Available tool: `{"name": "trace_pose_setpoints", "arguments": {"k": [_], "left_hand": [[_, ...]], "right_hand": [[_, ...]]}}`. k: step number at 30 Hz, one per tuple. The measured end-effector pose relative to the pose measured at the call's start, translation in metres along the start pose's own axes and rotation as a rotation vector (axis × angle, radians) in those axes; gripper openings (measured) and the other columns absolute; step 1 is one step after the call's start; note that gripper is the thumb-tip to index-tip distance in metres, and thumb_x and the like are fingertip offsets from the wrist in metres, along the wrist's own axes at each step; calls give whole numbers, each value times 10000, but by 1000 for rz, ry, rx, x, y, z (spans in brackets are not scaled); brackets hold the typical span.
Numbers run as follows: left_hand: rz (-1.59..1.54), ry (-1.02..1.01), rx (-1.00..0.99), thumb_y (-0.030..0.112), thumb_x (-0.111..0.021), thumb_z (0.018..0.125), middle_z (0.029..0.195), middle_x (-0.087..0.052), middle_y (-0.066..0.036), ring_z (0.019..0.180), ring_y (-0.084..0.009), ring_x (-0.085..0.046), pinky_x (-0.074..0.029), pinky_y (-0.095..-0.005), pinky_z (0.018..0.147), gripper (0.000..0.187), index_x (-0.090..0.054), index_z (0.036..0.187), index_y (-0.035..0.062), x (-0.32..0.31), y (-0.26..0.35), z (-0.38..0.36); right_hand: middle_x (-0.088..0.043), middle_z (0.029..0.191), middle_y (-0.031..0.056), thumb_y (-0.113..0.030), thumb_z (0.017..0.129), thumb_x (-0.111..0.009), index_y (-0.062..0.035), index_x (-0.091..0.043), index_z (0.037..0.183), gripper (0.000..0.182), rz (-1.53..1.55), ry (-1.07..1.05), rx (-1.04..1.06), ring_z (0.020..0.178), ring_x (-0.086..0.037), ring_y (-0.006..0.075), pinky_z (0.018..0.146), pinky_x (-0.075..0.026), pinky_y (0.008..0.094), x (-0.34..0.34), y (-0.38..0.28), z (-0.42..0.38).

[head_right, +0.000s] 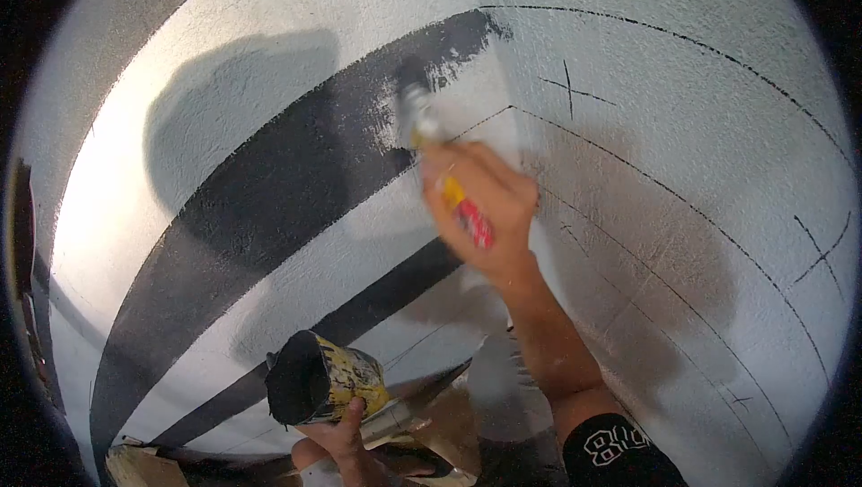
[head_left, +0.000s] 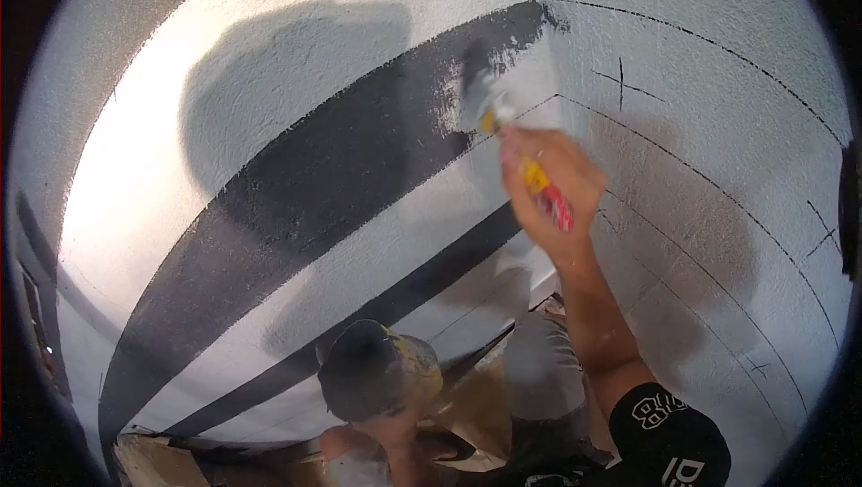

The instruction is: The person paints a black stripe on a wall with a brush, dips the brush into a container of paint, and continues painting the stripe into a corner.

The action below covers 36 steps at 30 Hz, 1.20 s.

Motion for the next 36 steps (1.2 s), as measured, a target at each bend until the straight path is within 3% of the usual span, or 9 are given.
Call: {"name": "trace_pose_setpoints", "arguments": {"k": [10, 13, 16, 19, 22, 25, 27, 32, 36], "left_hand": [[14, -24, -38, 298, -818, 478, 1199, -476, -113, 1096, -246, -467, -345, -361, 969, 923, -395, 1248, 13, 4, -9, -4], [66, -180, -75, 87, -792, 540, 1207, -404, -183, 1070, -284, -471, -389, -381, 946, 930, -240, 1286, 17, 9, -8, -4], [160, -201, -53, 106, -803, 536, 1202, -405, -182, 1057, -276, -480, -401, -365, 929, 943, -233, 1280, -1, 12, -13, -6], [61, -190, -13, 146, -812, 543, 1183, -429, -174, 1048, -269, -488, -412, -354, 905, 913, -271, 1256, -33, 14, -26, -3], [536, -276, -243, 329, -793, 544, 1217, -489, -113, 1154, -247, -445, -328, -373, 994, 875, -393, 1268, 43, 7, -40, 2], [214, -324, -200, 276, -812, 534, 1121, -549, -145, 1026, -235, -548, -412, -343, 921, 958, -317, 1287, -47, -14, -31, 13], [23, -367, -225, 230, -821, 527, 1097, -569, -158, 976, -229, -584, -446, -323, 880, 1006, -268, 1313, -68, -28, -23, 16], [8, -377, -322, 246, -824, 515, 1119, -562, -181, 979, -243, -589, -454, -337, 872, 1031, -259, 1317, -71, -42, -43, 4], [56, -355, -417, 263, -831, 489, 1150, -544, -218, 975, -283, -597, -468, -354, 858, 1054, -266, 1314, -70, -46, -44, 2]], "right_hand": [[-645, 829, 143, 61, 708, -645, 28, -631, 908, 203, 88, -44, -16, 699, -635, 184, 617, -488, 239, 14, 17, 10], [-651, 826, 132, 52, 737, -635, 28, -629, 910, 174, 28, 51, -49, 723, -631, 158, 633, -486, 238, 31, 35, 10], [-646, 859, 130, 33, 768, -625, 31, -624, 907, 138, -131, 181, -88, 755, -623, 151, 664, -502, 241, 48, 29, 9], [-630, 898, 144, 9, 785, -623, 39, -620, 905, 124, 208, 367, -291, 772, -621, 166, 694, -526, 255, 58, 16, -4], [-610, 940, 162, -13, 798, -619, 52, -613, 916, 135, 406, 251, -519, 780, -626, 189, 717, -538, 259, 55, -14, -5], [-629, 872, 157, -41, 773, -652, 45, -631, 884, 141, 537, -53, -549, 738, -636, 183, 653, -542, 259, 46, -46, 3], [-627, 745, 169, 13, 704, -631, 61, -611, 779, 92, 491, -451, -326, 624, -645, 205, 554, -547, 283, 36, -74, 5], [-636, 655, 152, 7, 645, -644, 58, -619, 713, 88, 419, -649, -325, 541, -632, 173, 522, -522, 246, 23, -105, -18], [-636, 645, 147, -3, 645, -648, 53, -626, 696, 79, 386, -675, -534, 542, -634, 163, 522, -514, 234, 14, -97, -43]]}}
Point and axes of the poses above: each hand's wrist, its own z-axis towards the middle knuckle, its own x-axis out of the back of the hand, y = z × x, the point moved 5 cm from there along z, towards the middle knuckle
